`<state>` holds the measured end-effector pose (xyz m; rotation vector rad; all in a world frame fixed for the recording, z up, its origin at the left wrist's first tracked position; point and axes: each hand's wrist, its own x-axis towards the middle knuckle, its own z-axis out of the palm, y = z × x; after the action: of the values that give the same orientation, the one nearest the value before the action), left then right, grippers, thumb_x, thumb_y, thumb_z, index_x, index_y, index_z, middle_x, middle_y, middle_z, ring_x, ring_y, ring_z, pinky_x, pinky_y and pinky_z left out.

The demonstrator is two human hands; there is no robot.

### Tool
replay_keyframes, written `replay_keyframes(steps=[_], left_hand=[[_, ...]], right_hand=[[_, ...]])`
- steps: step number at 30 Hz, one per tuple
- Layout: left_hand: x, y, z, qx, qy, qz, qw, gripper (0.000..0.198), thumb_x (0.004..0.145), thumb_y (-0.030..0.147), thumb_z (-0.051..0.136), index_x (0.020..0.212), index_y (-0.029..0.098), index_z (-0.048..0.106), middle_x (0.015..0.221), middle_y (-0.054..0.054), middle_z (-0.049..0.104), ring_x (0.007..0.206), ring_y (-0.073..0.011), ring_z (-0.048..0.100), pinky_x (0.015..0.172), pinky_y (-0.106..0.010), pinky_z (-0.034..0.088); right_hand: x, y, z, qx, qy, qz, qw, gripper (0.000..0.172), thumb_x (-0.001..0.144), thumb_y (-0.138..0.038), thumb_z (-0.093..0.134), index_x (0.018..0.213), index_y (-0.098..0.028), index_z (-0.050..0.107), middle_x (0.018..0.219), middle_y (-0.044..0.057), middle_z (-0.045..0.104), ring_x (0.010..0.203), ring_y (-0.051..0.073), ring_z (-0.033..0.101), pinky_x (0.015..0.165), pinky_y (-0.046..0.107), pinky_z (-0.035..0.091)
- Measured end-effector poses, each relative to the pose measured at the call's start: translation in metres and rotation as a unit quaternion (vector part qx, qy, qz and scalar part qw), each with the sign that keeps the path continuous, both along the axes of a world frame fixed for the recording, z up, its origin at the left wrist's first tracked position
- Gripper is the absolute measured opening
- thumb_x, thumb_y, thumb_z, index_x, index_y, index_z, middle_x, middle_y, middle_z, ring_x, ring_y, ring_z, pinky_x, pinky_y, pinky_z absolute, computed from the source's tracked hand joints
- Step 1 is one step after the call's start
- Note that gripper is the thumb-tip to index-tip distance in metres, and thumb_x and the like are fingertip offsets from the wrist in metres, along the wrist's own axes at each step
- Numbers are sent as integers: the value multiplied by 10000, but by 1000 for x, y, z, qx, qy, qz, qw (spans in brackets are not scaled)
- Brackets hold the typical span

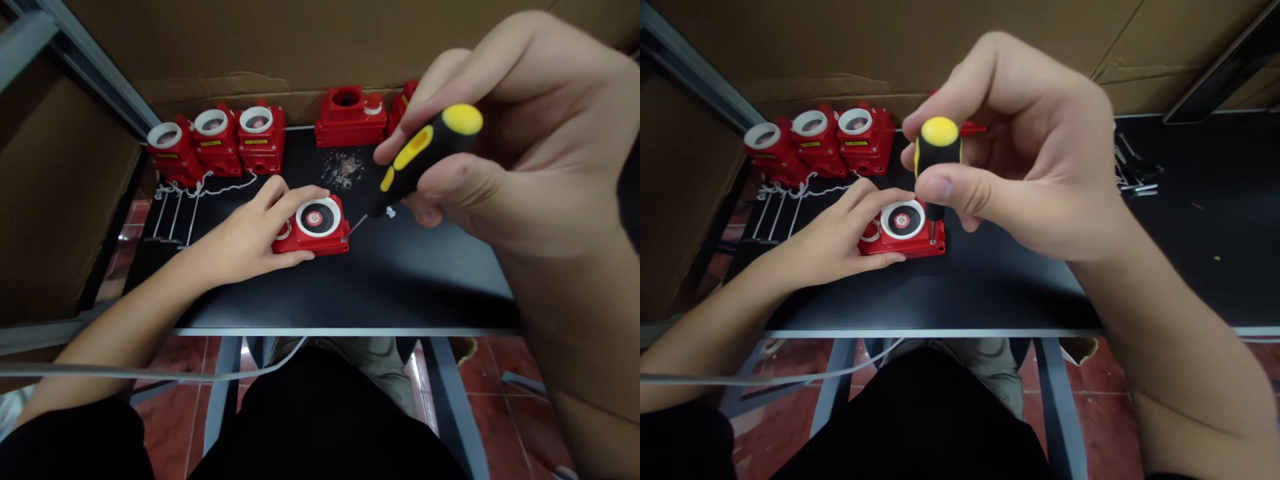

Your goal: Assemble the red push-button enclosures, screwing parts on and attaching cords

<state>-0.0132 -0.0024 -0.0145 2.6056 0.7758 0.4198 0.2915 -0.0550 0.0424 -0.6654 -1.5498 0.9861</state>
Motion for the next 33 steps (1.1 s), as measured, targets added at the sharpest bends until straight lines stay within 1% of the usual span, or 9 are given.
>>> replay_keyframes(steps=[4, 8, 11, 14, 20, 25, 28, 30, 33], left_hand=[[0, 1, -2, 5, -12, -9, 1000, 844, 1129, 507, 837, 1868, 308, 482, 1469, -132, 654, 1299, -369, 732, 1200, -551, 682], [-1, 2, -4, 8, -27, -21, 999, 821, 1138, 494, 822, 1856, 275, 489, 1542, -158, 673, 1381, -380, 731, 1227, -549, 663], [0, 2, -4, 2, -32, -23, 999, 806, 1131, 499, 817, 1838, 271, 504, 1591, -174, 671, 1448, -403, 711, 1256, -573, 642], [0, 2, -2, -8, -26, -9, 1000, 786, 1109, 476, 836, 1807, 277, 535, 1525, -157, 701, 1372, -385, 734, 1212, -551, 657], [1, 1, 2, -30, -22, 5, 999, 794, 1081, 481, 861, 1789, 282, 564, 1509, -143, 706, 1353, -373, 738, 1196, -515, 663], [2, 0, 3, -33, -15, 4, 999, 798, 1096, 481, 851, 1805, 272, 550, 1529, -148, 703, 1341, -364, 743, 1228, -524, 649], [3, 0, 3, -23, -24, -6, 999, 788, 1112, 480, 840, 1805, 246, 547, 1537, -160, 702, 1343, -365, 742, 1232, -521, 645], [3, 0, 3, -20, -27, -11, 999, 778, 1116, 484, 837, 1799, 242, 553, 1531, -160, 702, 1341, -364, 744, 1228, -512, 648], [4, 1, 4, -27, -23, -8, 999, 783, 1101, 481, 852, 1794, 258, 563, 1517, -149, 700, 1330, -359, 748, 1205, -494, 659]], right_hand=[[1, 1, -3, 13, -35, -27, 999, 429, 959, -498, 1063, 1125, -229, 774, 1096, -29, 743, 980, 123, 813, 747, 186, 692], [8, 1, -7, 42, -64, -49, 996, 349, 1048, -505, 990, 1317, -333, 849, 1247, -39, 764, 1143, 133, 826, 1015, 240, 747], [9, 2, -3, 56, -62, -19, 996, 215, 1077, -419, 952, 1288, -384, 928, 1286, -14, 844, 1057, 165, 852, 703, 195, 717], [7, 5, 6, 44, -26, 68, 996, 130, 1092, -357, 897, 1196, -333, 972, 1147, 8, 908, 936, 202, 863, 431, 264, 554], [8, 4, 7, 0, -21, 136, 990, 210, 1141, -358, 861, 1321, -340, 967, 1162, -26, 935, 631, 103, 718, 537, 303, 607], [6, 12, 3, 7, -1, 58, 998, 224, 957, -398, 1068, 1110, -287, 949, 1025, 0, 894, 760, 155, 798, 498, 280, 599], [6, 25, 3, 83, -39, 61, 994, 421, 879, -516, 1119, 942, -237, 810, 911, -61, 799, 791, 108, 770, 548, 210, 563], [5, 29, 0, 130, -67, 47, 988, 539, 858, -580, 1121, 917, -214, 730, 860, -92, 725, 757, 57, 668, 622, 191, 538], [4, 22, -7, 78, -15, -12, 997, 471, 843, -484, 1152, 1019, -245, 786, 935, -45, 680, 882, 111, 668, 722, 212, 636]])
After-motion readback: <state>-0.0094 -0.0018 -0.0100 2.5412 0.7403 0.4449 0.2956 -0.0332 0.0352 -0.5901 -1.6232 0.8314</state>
